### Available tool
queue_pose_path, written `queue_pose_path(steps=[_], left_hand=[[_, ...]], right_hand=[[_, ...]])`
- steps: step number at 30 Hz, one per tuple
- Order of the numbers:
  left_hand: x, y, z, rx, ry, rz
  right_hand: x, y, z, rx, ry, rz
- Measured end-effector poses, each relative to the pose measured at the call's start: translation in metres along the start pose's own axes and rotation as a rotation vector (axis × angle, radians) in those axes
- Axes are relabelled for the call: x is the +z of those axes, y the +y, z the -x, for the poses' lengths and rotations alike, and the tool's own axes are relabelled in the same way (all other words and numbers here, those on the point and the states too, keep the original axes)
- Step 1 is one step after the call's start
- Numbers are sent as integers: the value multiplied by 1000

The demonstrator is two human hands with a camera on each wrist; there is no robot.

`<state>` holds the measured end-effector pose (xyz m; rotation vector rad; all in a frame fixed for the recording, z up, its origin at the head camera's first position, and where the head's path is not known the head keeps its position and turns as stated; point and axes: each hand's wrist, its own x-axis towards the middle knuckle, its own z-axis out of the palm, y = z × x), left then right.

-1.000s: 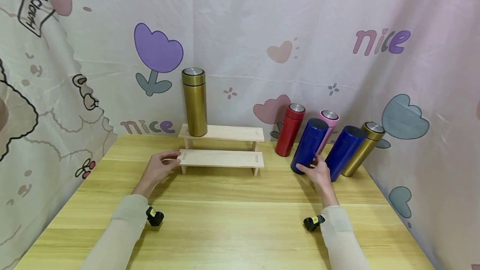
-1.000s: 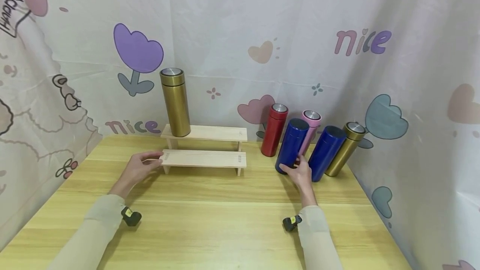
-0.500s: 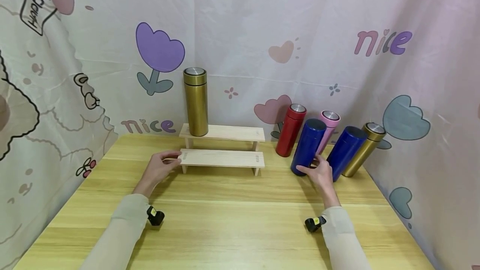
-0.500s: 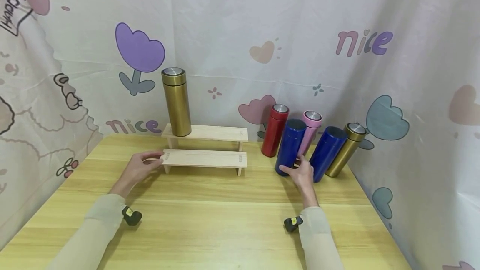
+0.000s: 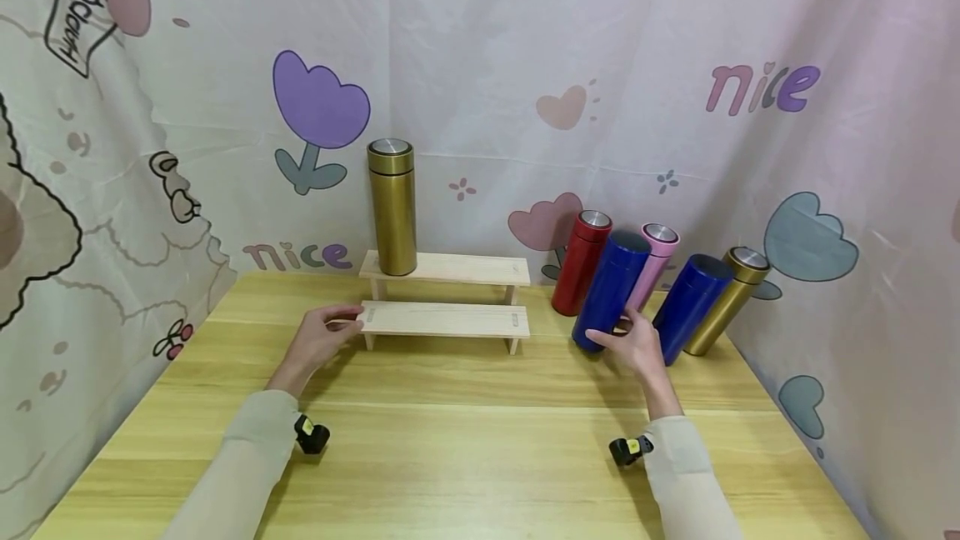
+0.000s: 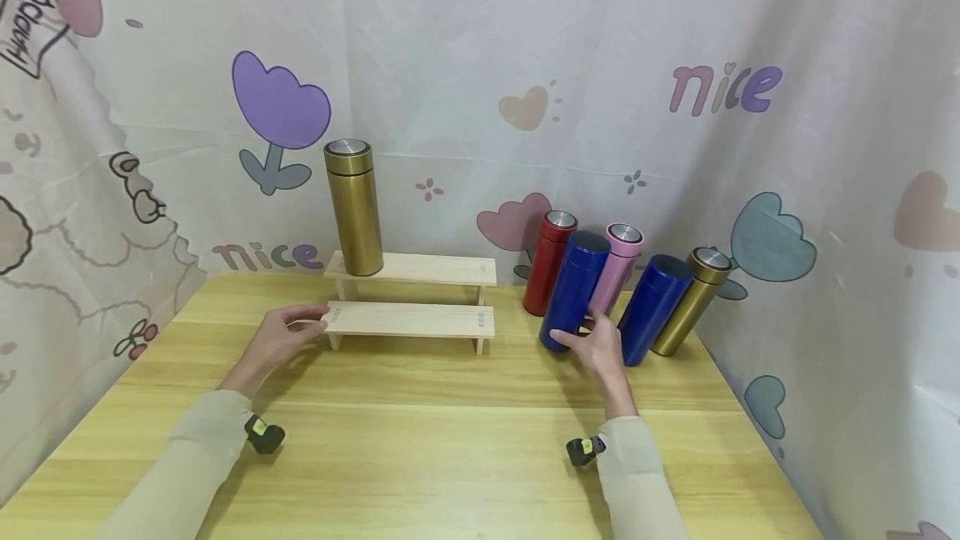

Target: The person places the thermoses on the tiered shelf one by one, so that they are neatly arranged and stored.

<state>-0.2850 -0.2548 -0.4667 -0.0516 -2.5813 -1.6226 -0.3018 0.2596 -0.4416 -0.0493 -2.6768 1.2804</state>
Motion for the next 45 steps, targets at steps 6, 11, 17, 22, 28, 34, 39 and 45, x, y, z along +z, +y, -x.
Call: queue_pose_path(steps=[6,11,17,22,28,34,39,45], left_hand=[[0,1,1,-12,1,-13],[1,-2,-1,-5,5,-13],[1,-2,-2,-15,8,-12],[1,-5,-4,-7,11,-14],[1,-5,-3,-12,9,-22],[1,-2,-1,-23,3,-19],[1,-2,-1,-8,6,-14],[0,-2,-1,-16,4,-18]], right_hand=[[-1,-10,1,7,-40,-30],[-1,-18,1,-7,-43,-46],[-1,-27,0,-75,-42,-71],[0,-36,-1,-64,-43,-43],[2,-45,-1,-79,-53,-45],[4,-53,-2,-85,-69,-62],[5,-60,-4,-76,-84,-74],[5,-69,-8,-95,-88,-68]])
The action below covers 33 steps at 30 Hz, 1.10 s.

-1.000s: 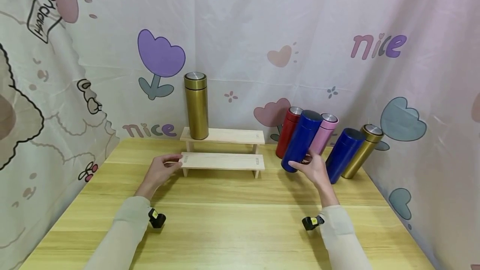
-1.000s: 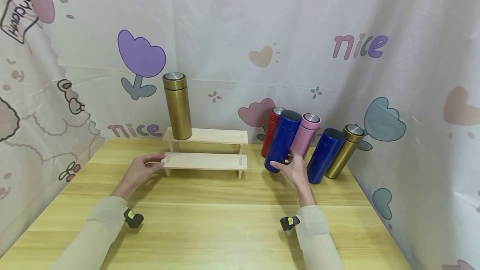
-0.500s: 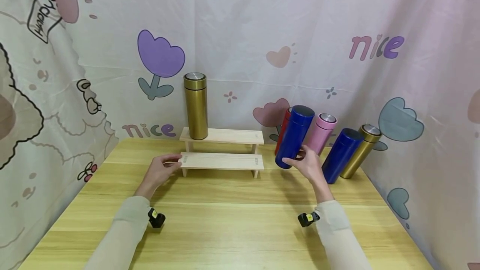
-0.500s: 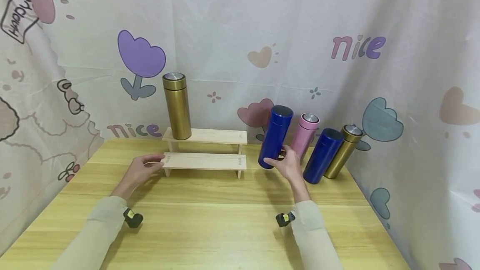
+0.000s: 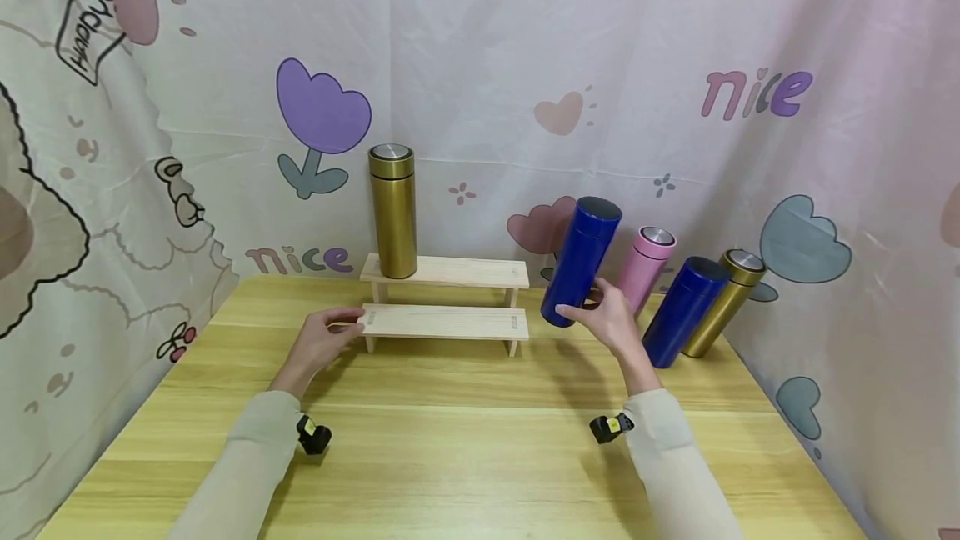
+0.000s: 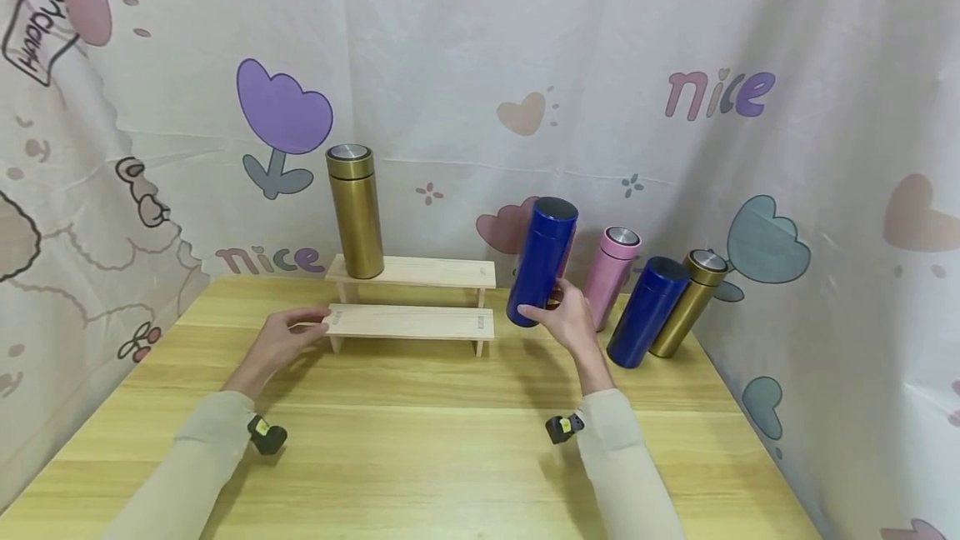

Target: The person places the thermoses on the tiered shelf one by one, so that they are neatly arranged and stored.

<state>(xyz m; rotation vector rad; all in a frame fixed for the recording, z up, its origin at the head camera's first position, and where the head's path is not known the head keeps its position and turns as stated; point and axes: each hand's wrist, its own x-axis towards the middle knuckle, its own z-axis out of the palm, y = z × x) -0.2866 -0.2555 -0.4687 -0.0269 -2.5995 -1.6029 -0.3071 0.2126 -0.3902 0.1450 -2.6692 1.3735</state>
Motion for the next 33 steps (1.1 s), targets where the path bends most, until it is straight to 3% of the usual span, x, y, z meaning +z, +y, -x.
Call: queue_pose_path(steps=[17,33], left_hand=[[1,2,1,1,-5,-5],[0,3,2,13,3,-16]], right_hand=[[-1,-32,-9,-17,-46,52],[7,-52,-23,-37,-100,-7]])
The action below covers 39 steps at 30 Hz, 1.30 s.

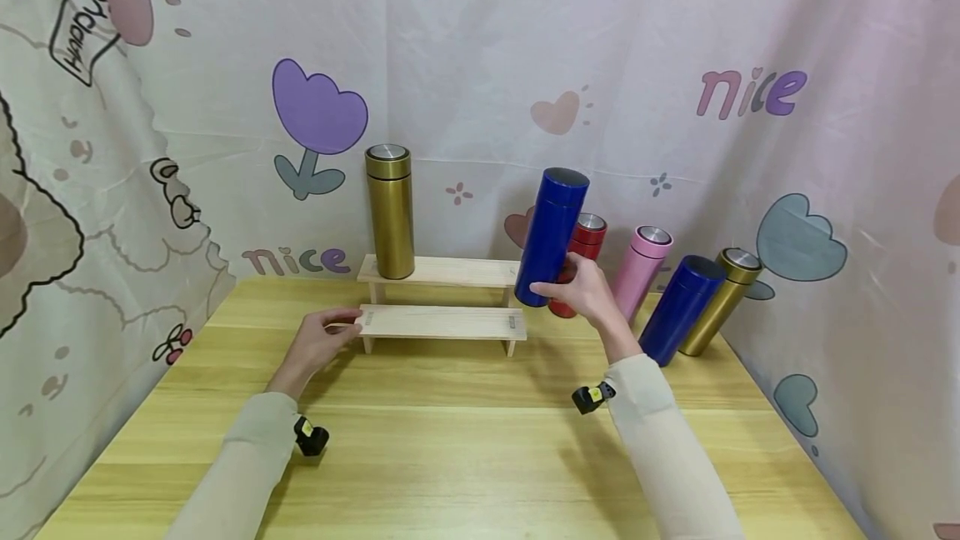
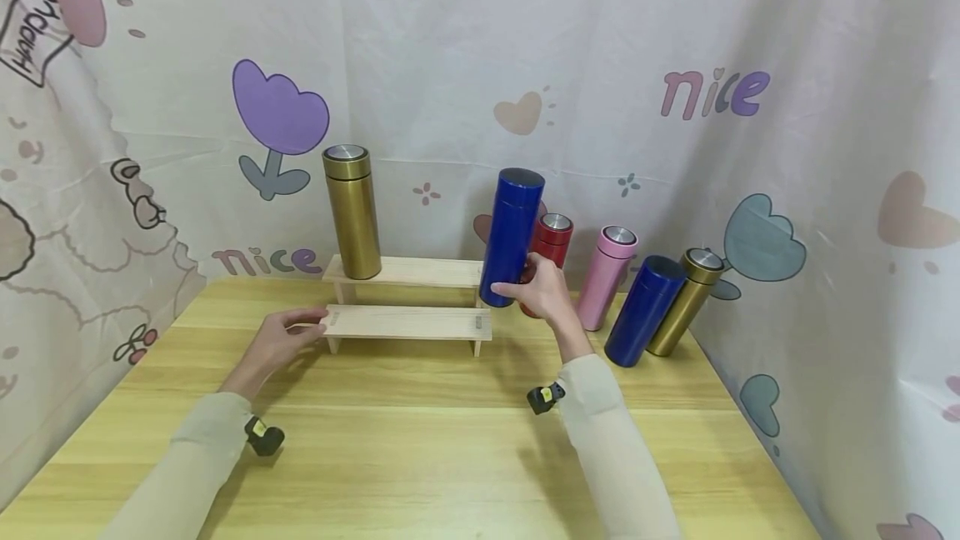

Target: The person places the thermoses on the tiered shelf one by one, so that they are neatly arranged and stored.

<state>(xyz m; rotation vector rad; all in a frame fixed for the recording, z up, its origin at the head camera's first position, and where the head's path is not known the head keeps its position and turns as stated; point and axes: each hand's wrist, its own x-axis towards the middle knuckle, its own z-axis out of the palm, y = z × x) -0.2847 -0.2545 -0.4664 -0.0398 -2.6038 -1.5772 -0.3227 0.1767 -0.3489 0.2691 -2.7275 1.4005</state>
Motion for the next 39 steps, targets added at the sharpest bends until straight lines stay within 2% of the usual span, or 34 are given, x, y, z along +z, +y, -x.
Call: queue_pose_path(steps=[21,28,39], left_hand=[[0,-1,1,-44,-22,8],[-1,2,-1,-37,-15,3],[-1,1,0,-45,-19,6]], right_hand=[[12,-16,-16,-38,-11,4],[15,-24,-18,-12,-10,2],[20,-30,-22,-37,-8,-9]])
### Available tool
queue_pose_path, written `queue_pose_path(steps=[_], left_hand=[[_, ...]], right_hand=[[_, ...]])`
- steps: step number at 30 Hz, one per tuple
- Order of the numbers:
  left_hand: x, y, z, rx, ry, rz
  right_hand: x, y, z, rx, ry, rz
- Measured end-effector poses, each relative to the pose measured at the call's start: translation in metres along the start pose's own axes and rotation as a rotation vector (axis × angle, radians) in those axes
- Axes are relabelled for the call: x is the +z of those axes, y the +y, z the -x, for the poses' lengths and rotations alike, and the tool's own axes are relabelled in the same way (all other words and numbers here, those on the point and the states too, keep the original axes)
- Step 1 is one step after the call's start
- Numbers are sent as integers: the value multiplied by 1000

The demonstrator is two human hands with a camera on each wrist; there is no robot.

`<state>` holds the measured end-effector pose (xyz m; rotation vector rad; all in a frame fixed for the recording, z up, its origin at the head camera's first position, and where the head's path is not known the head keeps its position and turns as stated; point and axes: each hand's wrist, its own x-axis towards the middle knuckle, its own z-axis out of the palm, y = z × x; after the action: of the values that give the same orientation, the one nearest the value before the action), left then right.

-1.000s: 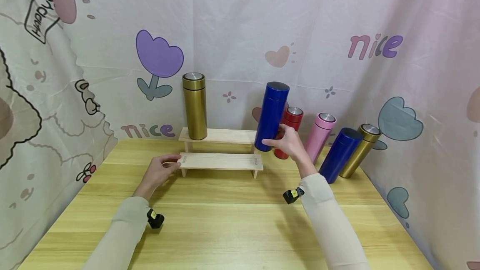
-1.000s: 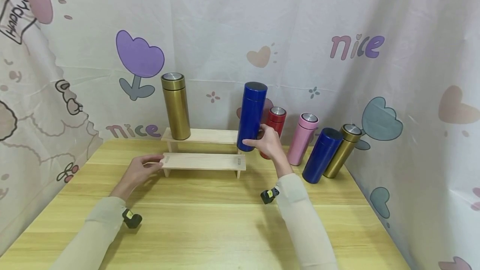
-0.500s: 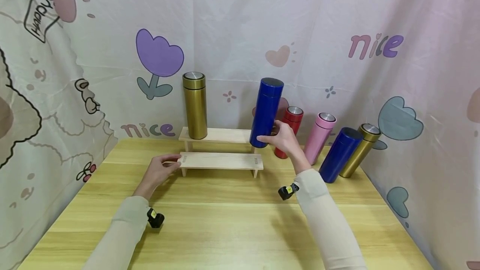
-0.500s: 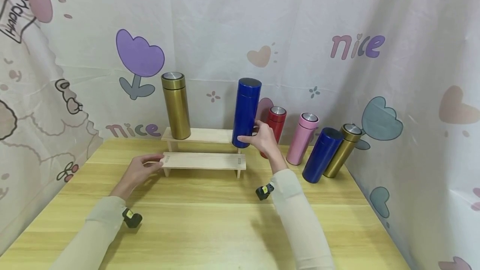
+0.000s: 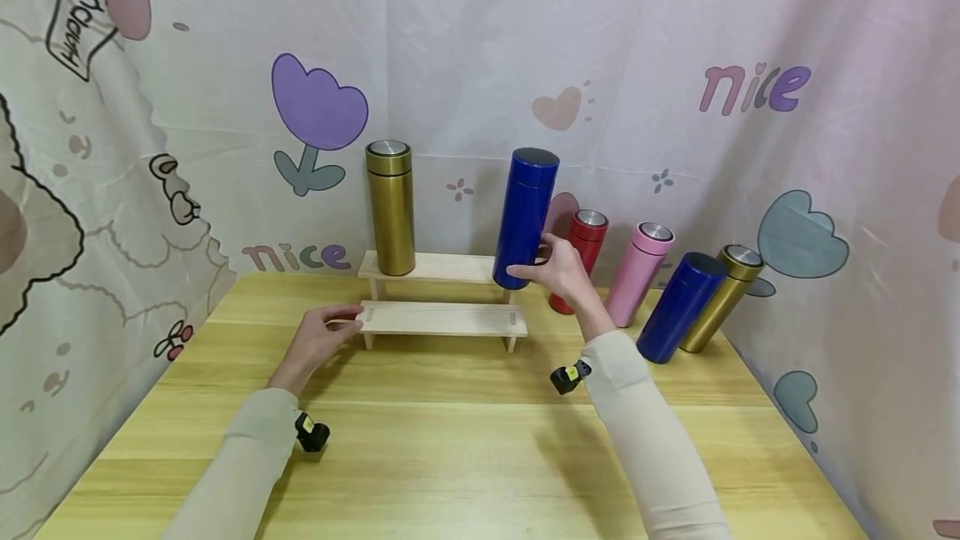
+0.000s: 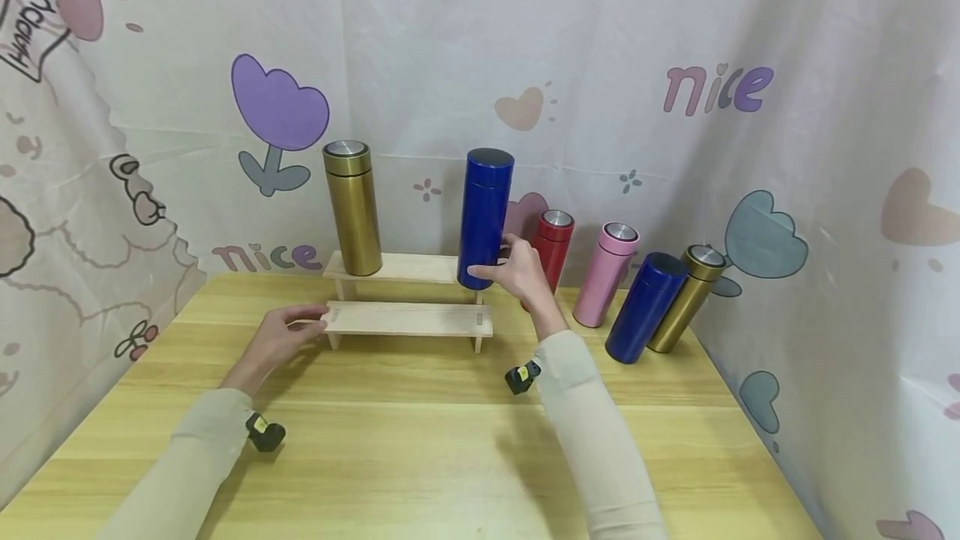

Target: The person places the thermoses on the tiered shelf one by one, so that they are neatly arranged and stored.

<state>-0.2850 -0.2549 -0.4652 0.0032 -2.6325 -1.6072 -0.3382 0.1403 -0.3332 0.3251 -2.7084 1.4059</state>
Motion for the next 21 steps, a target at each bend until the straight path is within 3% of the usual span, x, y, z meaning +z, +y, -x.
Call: queue_pose_path(steps=[10,21], left_hand=[[0,7,0,-5,-8,-3],[-1,0,0,4,-21,30]], right_hand=[[3,-3,-1,23,0,-18],[7,6,2,8,-6,-23]])
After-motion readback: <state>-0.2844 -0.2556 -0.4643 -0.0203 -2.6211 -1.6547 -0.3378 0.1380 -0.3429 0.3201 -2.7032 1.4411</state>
